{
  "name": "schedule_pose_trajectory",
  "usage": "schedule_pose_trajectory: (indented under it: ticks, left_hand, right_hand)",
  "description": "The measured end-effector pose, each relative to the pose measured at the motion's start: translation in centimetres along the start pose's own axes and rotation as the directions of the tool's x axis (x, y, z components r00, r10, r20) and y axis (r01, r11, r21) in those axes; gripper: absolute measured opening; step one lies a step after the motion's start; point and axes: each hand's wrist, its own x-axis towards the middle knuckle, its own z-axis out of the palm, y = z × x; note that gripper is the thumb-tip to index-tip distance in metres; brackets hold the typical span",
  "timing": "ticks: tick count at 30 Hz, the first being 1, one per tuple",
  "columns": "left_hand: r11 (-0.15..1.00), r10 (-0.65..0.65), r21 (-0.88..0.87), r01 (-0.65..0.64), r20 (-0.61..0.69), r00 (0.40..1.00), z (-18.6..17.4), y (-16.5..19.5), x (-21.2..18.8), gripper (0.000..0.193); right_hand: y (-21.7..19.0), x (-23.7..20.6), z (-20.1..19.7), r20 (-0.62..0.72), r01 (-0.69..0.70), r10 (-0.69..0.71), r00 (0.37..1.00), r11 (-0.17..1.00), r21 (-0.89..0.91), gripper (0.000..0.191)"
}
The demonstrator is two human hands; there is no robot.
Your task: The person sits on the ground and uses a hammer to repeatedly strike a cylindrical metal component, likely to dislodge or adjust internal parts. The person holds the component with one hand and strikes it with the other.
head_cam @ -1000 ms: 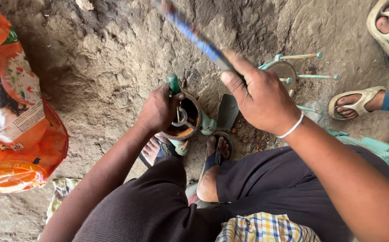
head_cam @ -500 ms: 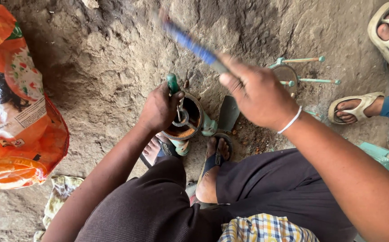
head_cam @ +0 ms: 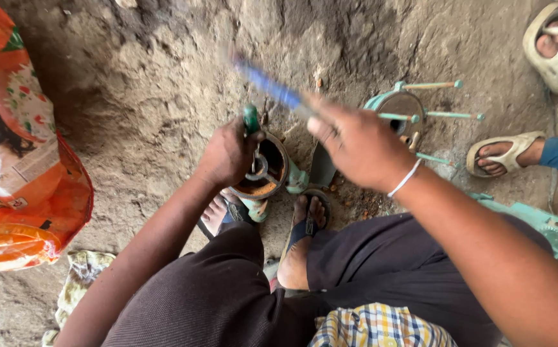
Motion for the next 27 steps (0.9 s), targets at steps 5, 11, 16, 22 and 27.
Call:
schedule_pose_trajectory:
  ticks: [5,11,16,22,27]
  left_hand:
    - [0.986,-0.142,0.108,0.13,0.118,0.983,0.3,0.2,0.4,0.034]
    - [0.994,-0.098,0.051,0.093,0.126,0.987,0.8,0.2,1.1,0.032]
    - [0.986,-0.15,0.097,0.137,0.149,0.977,0.4,0.3,0.6,0.036]
    - [0.988,-0.099,0.135,0.079,0.149,0.984,1.3,0.3,1.6,0.036]
    - [0.998,-0.056,0.038,0.055,0.022,0.998,1.0,-0.4,0.9,0.035]
  right_hand:
    - [1.0,-0.8,0.4,-0.077,-0.198,0.202,0.976,0.979,0.048,0.055]
    - [0.4,-0.9,1.9,0.168,-0.342,0.356,0.919,0.933,-0.111,0.053]
    - [0.6,-1.8,0.8,-0.188,-0.132,0.146,0.971,0.987,0.087,0.049]
    - [1.5,-1.6,2.6,-0.144,0.172,-0.211,0.967,0.954,-0.246,0.042]
    - [0.9,-1.4,1.0,0.097,-0.397,0.393,0.915,0.917,0.028,0.054]
